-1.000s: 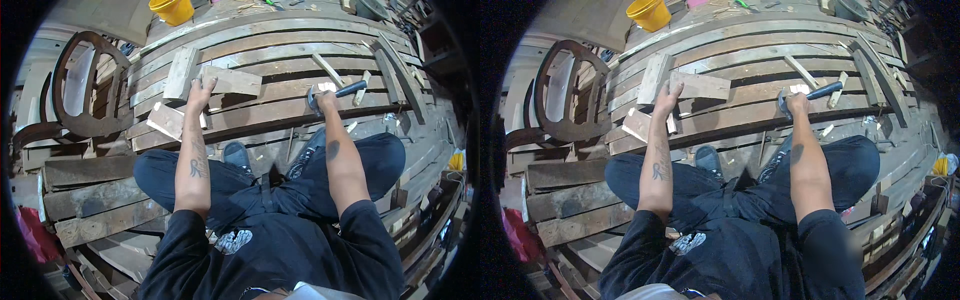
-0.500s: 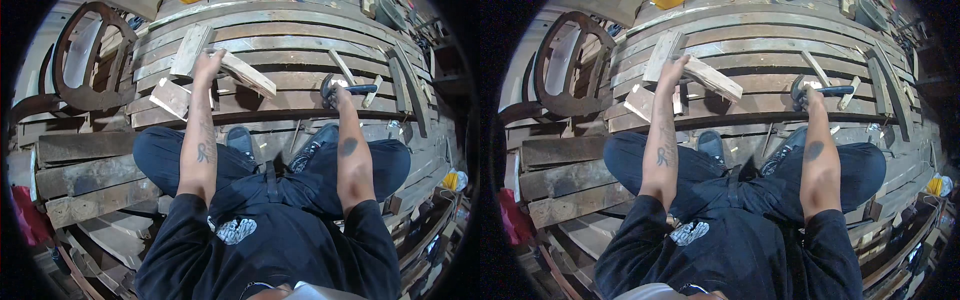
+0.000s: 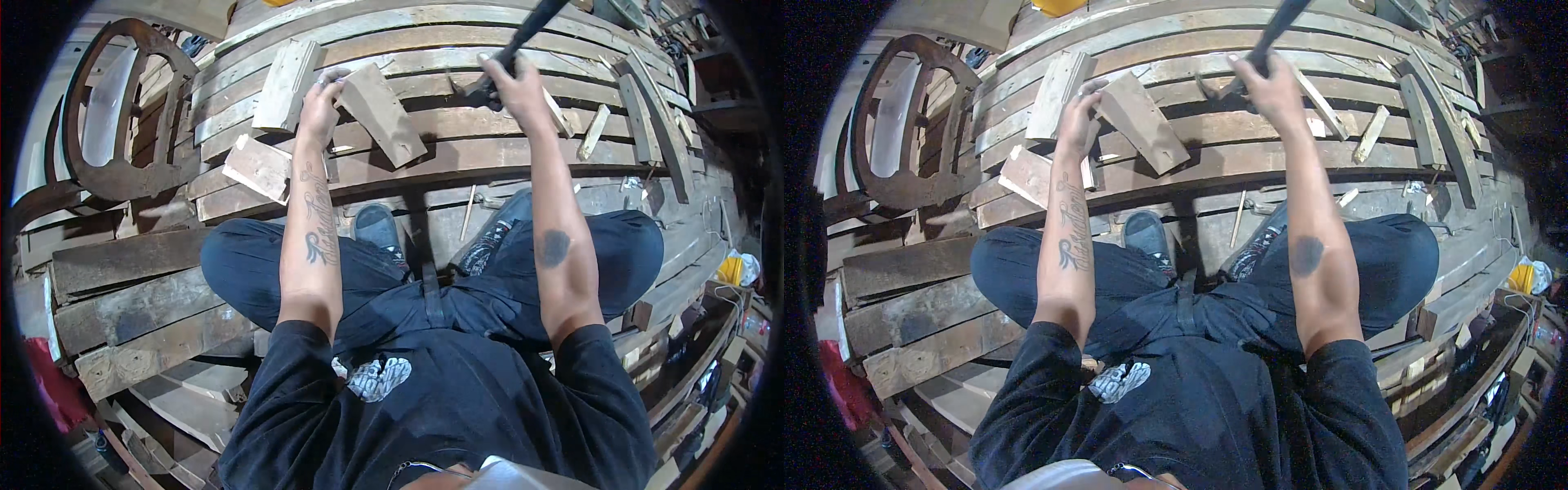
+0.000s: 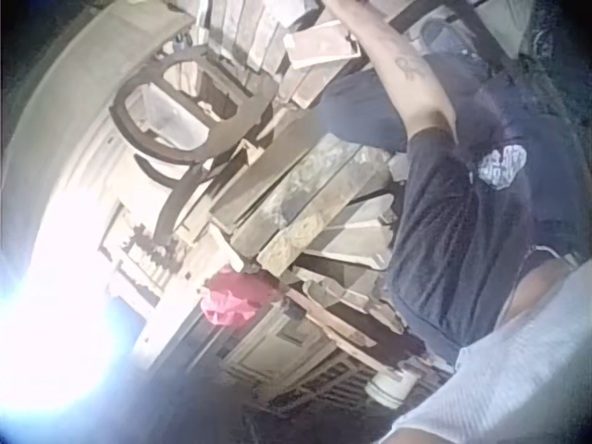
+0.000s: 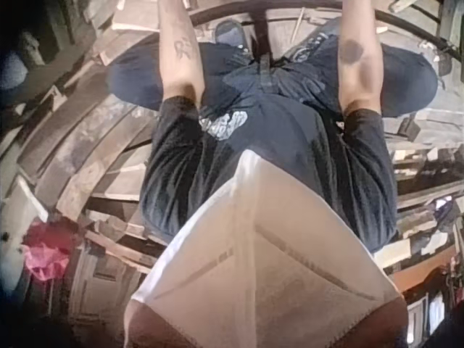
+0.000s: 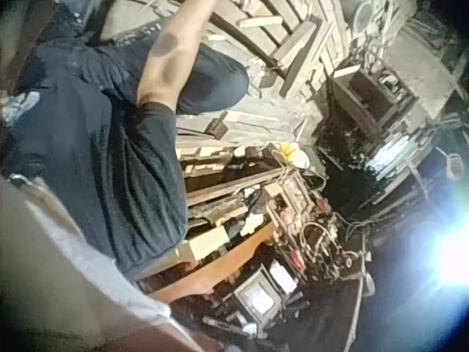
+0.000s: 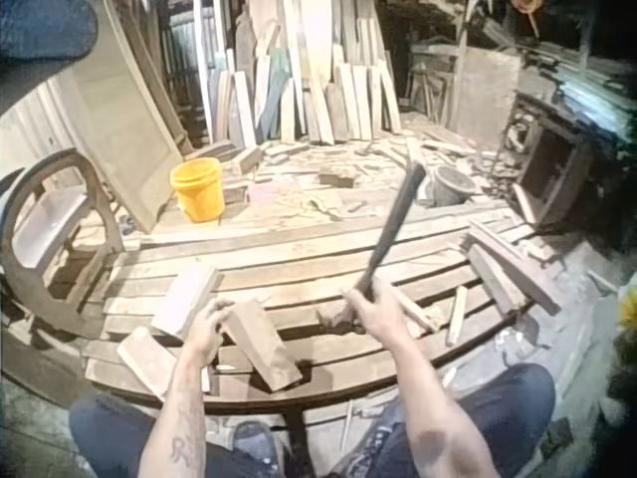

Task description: Constructing or repairing a wooden object using a hammer, nails, and a knife.

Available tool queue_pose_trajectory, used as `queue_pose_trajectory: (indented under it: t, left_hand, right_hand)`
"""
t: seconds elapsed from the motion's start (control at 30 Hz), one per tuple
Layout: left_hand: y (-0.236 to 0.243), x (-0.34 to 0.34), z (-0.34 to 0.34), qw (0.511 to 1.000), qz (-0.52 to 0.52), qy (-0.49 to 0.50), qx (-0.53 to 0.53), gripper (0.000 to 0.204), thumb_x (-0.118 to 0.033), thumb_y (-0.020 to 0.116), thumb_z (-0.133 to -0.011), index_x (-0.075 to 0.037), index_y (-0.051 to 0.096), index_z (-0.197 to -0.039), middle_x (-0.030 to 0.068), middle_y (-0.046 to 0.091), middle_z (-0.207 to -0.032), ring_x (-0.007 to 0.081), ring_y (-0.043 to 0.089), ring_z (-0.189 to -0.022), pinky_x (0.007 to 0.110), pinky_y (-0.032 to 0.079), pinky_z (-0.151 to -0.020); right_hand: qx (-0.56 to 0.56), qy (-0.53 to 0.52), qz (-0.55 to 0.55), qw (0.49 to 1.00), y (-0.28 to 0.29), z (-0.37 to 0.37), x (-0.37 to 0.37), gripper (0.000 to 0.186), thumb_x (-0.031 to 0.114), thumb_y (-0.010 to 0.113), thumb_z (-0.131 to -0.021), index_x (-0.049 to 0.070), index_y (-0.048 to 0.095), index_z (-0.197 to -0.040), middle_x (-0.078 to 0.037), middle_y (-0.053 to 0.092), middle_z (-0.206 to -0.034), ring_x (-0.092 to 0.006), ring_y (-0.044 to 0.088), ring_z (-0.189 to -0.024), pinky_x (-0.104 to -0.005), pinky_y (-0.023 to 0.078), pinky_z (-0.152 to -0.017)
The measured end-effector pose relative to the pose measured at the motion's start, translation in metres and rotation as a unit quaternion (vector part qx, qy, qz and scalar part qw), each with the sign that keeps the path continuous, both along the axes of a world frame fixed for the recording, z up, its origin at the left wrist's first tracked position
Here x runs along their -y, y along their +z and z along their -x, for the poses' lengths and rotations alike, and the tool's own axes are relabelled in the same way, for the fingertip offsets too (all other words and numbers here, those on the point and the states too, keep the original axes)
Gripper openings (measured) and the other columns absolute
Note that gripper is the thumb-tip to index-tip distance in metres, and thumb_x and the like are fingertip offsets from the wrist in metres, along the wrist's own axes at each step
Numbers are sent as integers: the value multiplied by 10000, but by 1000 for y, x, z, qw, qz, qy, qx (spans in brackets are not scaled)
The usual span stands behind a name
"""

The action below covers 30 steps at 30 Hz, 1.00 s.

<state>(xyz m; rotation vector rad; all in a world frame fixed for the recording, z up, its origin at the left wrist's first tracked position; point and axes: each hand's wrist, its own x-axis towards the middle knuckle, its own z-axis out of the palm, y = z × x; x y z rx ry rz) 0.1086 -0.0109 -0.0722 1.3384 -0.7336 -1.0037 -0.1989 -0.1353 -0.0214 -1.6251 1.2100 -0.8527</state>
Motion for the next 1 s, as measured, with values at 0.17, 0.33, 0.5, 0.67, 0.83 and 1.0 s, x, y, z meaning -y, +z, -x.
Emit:
queue_pose_trajectory:
  t: [0.17, 0.33, 0.5, 0.67, 0.83, 1.0]
  left_hand:
    - [-62, 4, -25, 968, 129, 206, -67, 226, -142, 440, -943, 2, 613, -954, 84, 596, -1016, 175, 564, -966, 324, 458, -863]
    - [-31, 17, 11, 933, 90, 348, -23, 288, -250, 527, -979, 4, 629, -890, 79, 636, -881, 191, 600, -807, 340, 476, -760]
    - [-30, 20, 7, 911, 91, 398, 51, 373, -289, 539, -986, 45, 648, -859, 84, 654, -843, 185, 604, -798, 349, 479, -759]
    - [-33, 21, 6, 920, 107, 377, 12, 403, -306, 524, -991, 50, 656, -854, 92, 671, -834, 198, 608, -785, 349, 475, -744]
    - [-29, 23, 13, 918, 62, 391, 20, 432, -322, 505, -988, 40, 654, -806, 96, 660, -772, 198, 595, -730, 360, 471, -721]
    - [-43, 31, 4, 919, 70, 387, -23, 406, -303, 517, -982, 33, 660, -806, 101, 664, -764, 209, 597, -719, 367, 471, -716]
  right_hand:
    - [-131, 60, 2, 990, 2, -35, -37, 498, 507, 699, -903, 25, 684, -1025, -182, 735, -954, -295, 709, -937, -440, 520, -829]
    - [-174, 52, 113, 977, -22, -43, -50, 531, 514, 714, -882, -14, 692, -935, -202, 710, -817, -354, 706, -814, -459, 523, -768]
    - [-197, 118, 28, 973, -24, -62, -76, 563, 519, 721, -880, -41, 694, -933, -257, 706, -842, -377, 716, -850, -465, 537, -775]
    - [-175, 99, 16, 979, -29, -68, -73, 578, 536, 735, -865, -39, 699, -913, -249, 704, -815, -376, 712, -819, -471, 530, -760]
    - [-122, 52, 16, 991, -30, -70, -74, 519, 462, 769, -873, -48, 686, -924, -147, 714, -727, -195, 709, -637, -345, 565, -593]
    - [-136, 102, 7, 985, -22, -72, -80, 526, 478, 738, -895, -44, 686, -936, -147, 716, -726, -194, 714, -635, -343, 564, -586]
